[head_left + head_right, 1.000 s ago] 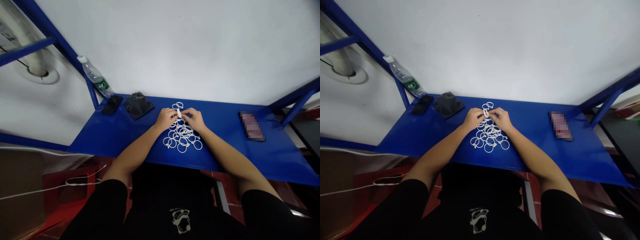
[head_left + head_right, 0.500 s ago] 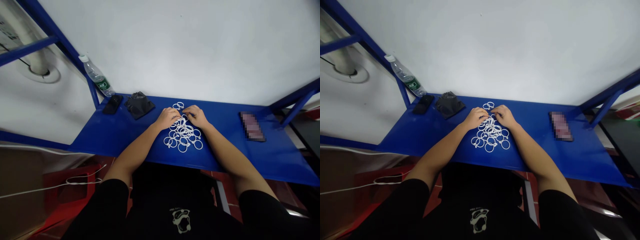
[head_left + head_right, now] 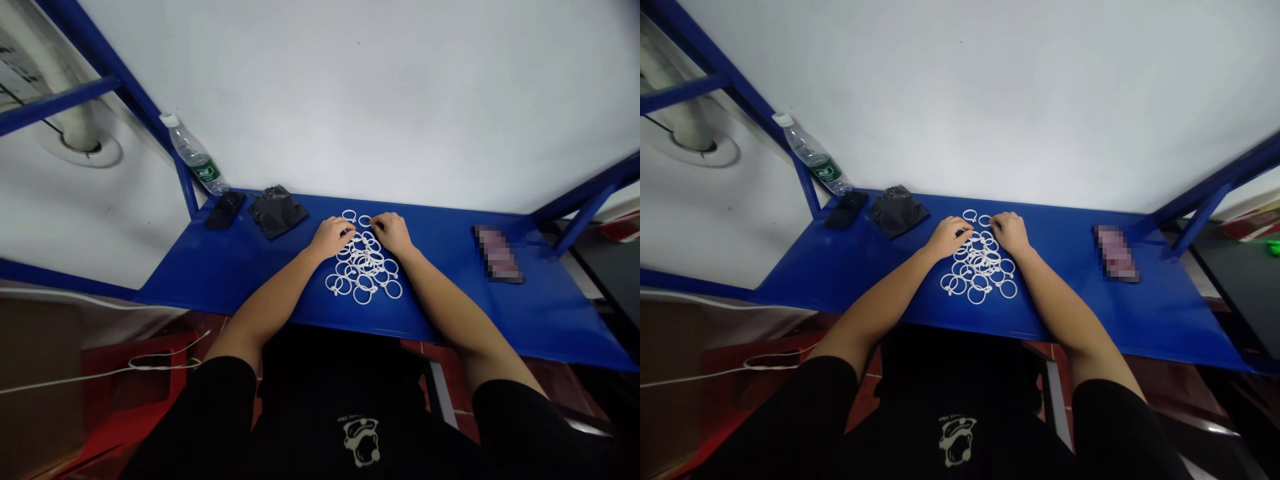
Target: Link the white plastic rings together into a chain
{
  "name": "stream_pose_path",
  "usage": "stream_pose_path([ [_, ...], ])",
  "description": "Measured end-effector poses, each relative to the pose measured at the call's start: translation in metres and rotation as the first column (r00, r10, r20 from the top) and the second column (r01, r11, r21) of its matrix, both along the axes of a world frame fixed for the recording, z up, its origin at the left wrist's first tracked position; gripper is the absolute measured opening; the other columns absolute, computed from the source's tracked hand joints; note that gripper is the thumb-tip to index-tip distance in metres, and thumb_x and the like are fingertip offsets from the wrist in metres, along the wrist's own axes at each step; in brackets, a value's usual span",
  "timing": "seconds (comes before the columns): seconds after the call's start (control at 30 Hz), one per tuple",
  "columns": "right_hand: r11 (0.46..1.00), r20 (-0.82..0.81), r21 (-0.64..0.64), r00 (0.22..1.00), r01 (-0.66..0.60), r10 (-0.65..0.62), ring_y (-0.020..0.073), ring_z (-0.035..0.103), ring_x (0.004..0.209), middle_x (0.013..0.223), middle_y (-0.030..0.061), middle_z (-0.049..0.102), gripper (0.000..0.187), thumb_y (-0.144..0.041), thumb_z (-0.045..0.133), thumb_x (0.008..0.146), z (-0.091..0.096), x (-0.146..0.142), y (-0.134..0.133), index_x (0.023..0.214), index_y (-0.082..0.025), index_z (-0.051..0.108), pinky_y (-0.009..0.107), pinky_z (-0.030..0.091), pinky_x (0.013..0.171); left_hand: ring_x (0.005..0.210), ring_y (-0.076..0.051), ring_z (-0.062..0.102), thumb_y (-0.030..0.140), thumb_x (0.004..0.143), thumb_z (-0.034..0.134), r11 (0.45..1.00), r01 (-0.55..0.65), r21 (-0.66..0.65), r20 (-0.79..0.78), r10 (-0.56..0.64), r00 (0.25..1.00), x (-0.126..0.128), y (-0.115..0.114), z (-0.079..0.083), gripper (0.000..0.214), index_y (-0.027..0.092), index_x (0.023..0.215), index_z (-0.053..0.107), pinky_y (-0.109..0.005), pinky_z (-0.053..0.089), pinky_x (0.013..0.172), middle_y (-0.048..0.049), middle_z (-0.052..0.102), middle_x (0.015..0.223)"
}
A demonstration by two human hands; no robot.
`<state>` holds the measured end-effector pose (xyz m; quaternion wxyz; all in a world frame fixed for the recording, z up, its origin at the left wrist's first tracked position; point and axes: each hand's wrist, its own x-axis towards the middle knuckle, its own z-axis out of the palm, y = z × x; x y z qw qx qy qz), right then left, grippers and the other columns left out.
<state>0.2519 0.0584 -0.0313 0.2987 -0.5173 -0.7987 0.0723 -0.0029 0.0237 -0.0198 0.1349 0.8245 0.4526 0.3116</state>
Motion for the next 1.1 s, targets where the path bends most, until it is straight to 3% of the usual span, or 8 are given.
stream_pose_path([
  [0.07, 1.0, -0.2, 0.007, 0.98, -0.008, 0.009, 0.0336, 0.075, 0.101, 0.107, 0.0118, 0.086, 0.019, -0.032, 0.071, 0.101, 0.0, -0.004, -0.004, 0.109, -0.024, 0.086, 0.055, 0.059, 0.099, 0.113, -0.026, 0.074, 0.027, 0.108, 0.069, 1.0, -0.007, 0.002, -0.002, 0.007, 1.0, 0.0, 0.0, 0.0, 0.016, 0.023, 0.111, 0.084, -0.044, 0.055, 0.106, -0.0072, 0.083, 0.119],
  [0.2, 0.988, -0.538, -0.031, 0.835, -0.153, 0.112, 0.0276, 0.079, 0.094, 0.107, 0.0071, 0.087, 0.028, -0.05, 0.078, 0.099, 0.005, -0.024, -0.02, 0.114, -0.028, 0.087, 0.048, 0.065, 0.091, 0.113, -0.026, 0.074, 0.03, 0.111, 0.067, 0.999, 0.013, 0.04, 0.007, -0.013, 1.0, 0.0, -0.001, 0.0, 0.019, 0.024, 0.119, 0.084, -0.044, 0.055, 0.104, -0.0077, 0.083, 0.123],
  [0.33, 0.963, -0.555, 0.0, 0.802, -0.268, 0.223, 0.0262, 0.079, 0.097, 0.105, 0.0062, 0.086, 0.022, -0.051, 0.084, 0.096, 0.015, -0.035, -0.033, 0.103, -0.03, 0.089, 0.046, 0.064, 0.095, 0.107, -0.025, 0.074, 0.034, 0.112, 0.067, 0.995, 0.016, 0.103, 0.015, -0.018, 1.0, 0.0, -0.002, 0.0, 0.02, 0.025, 0.113, 0.085, -0.043, 0.053, 0.099, -0.0069, 0.085, 0.114],
  [0.47, 0.95, -0.566, -0.058, 0.793, -0.308, 0.223, 0.0247, 0.077, 0.09, 0.099, 0.0063, 0.085, 0.028, -0.055, 0.087, 0.092, 0.019, -0.03, -0.032, 0.098, -0.028, 0.088, 0.045, 0.064, 0.09, 0.102, -0.024, 0.075, 0.033, 0.111, 0.069, 0.988, 0.055, 0.148, 0.034, -0.06, 0.998, 0.0, -0.003, -0.001, 0.017, 0.026, 0.11, 0.085, -0.042, 0.054, 0.095, -0.0059, 0.085, 0.107],
  [0.7, 0.904, -0.677, -0.133, 0.704, -0.405, 0.216, 0.0224, 0.075, 0.083, 0.093, 0.0051, 0.083, 0.047, -0.062, 0.095, 0.081, 0.018, -0.027, -0.03, 0.108, -0.025, 0.086, 0.042, 0.065, 0.082, 0.101, -0.023, 0.075, 0.022, 0.107, 0.071, 0.986, 0.07, 0.153, 0.07, -0.081, 0.994, 0.004, -0.006, 0.002, 0.012, 0.023, 0.1, 0.08, -0.041, 0.055, 0.097, -0.0053, 0.084, 0.107],
  [0.93, 0.931, -0.567, -0.113, 0.792, -0.346, 0.226, 0.025, 0.076, 0.087, 0.097, 0.0066, 0.084, 0.041, -0.066, 0.085, 0.09, 0.019, -0.029, -0.03, 0.1, -0.026, 0.086, 0.043, 0.064, 0.084, 0.106, -0.023, 0.074, 0.02, 0.106, 0.066, 0.999, -0.006, 0.035, 0.043, 0.005, 0.999, 0.008, -0.009, 0.012, 0.02, 0.025, 0.091, 0.079, -0.042, 0.054, 0.105, -0.0042, 0.084, 0.109],
  [1.03, 0.977, -0.487, -0.028, 0.856, -0.212, 0.172, 0.0255, 0.075, 0.09, 0.098, 0.007, 0.082, 0.03, -0.055, 0.077, 0.098, 0.015, -0.028, -0.028, 0.103, -0.026, 0.085, 0.044, 0.063, 0.088, 0.124, -0.028, 0.07, 0.026, 0.108, 0.066, 0.998, -0.051, 0.032, 0.023, 0.05, 0.998, 0.004, -0.003, 0.011, 0.016, 0.026, 0.11, 0.082, -0.048, 0.049, 0.115, -0.0057, 0.083, 0.125],
  [1.1, 0.993, -0.405, 0.051, 0.906, -0.107, 0.118, 0.0266, 0.075, 0.092, 0.098, 0.0077, 0.081, 0.024, -0.044, 0.07, 0.101, 0.013, -0.025, -0.025, 0.102, -0.025, 0.084, 0.046, 0.062, 0.092, 0.138, -0.031, 0.064, 0.028, 0.109, 0.066, 0.996, -0.094, -0.002, -0.002, 0.094, 0.996, 0.0, 0.003, 0.008, 0.026, 0.028, 0.131, 0.08, -0.053, 0.042, 0.123, -0.0073, 0.079, 0.14],
])
